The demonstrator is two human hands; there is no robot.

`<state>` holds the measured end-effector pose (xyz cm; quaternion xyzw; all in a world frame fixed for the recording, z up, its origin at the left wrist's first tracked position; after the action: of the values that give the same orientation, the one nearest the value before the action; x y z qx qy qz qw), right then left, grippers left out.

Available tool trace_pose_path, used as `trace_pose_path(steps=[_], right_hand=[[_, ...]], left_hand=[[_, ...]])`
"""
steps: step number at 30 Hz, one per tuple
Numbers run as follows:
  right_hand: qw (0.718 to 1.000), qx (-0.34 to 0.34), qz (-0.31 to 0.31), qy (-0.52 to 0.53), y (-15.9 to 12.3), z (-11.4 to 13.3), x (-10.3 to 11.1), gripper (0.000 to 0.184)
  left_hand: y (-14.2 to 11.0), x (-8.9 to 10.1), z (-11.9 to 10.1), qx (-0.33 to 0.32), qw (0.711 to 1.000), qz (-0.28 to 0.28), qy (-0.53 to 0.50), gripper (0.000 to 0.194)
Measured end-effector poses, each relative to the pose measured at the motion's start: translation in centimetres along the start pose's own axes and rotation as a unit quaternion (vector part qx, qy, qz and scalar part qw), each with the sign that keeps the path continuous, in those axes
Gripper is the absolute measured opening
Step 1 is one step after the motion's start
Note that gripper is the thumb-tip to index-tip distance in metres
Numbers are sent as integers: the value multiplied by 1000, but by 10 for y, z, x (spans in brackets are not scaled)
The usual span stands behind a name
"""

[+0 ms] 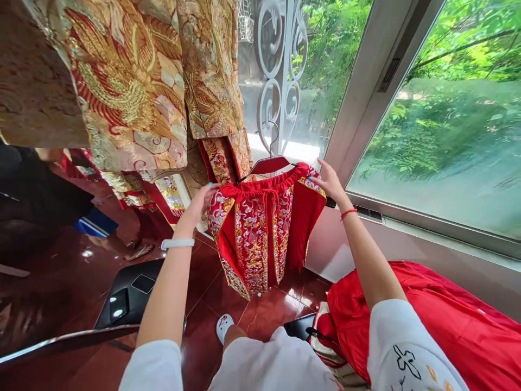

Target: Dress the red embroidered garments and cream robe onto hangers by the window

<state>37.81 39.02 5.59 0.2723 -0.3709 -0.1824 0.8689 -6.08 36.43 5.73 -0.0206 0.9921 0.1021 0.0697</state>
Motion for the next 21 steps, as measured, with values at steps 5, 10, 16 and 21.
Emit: trace_pose_path(steps=[5, 10, 16, 21], right_hand=[[999, 3, 33, 24, 10, -19, -12, 37], [996, -8, 58, 72, 10, -23, -1, 29], [984, -20, 128, 124, 10, -15, 24, 30], [955, -99, 223, 166, -10, -14, 26, 50]], left_hand=[[24, 3, 20, 135, 987, 73, -48, 38], [25, 7, 10, 92, 991, 89, -42, 47], [29, 15, -12, -206, 970, -31, 124, 34], [27, 22, 3, -183, 972, -16, 146, 35]])
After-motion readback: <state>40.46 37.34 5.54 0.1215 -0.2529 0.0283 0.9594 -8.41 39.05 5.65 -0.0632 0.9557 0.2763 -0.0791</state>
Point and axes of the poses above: each hand's wrist, its own y-axis towards the middle knuckle, its own x-axis out of the back of the hand, z = x × y, the point moved 1 cm from there along y, towards the middle knuckle, and after that the axes turned 14 degrees about -y, right-handed, at the moved point
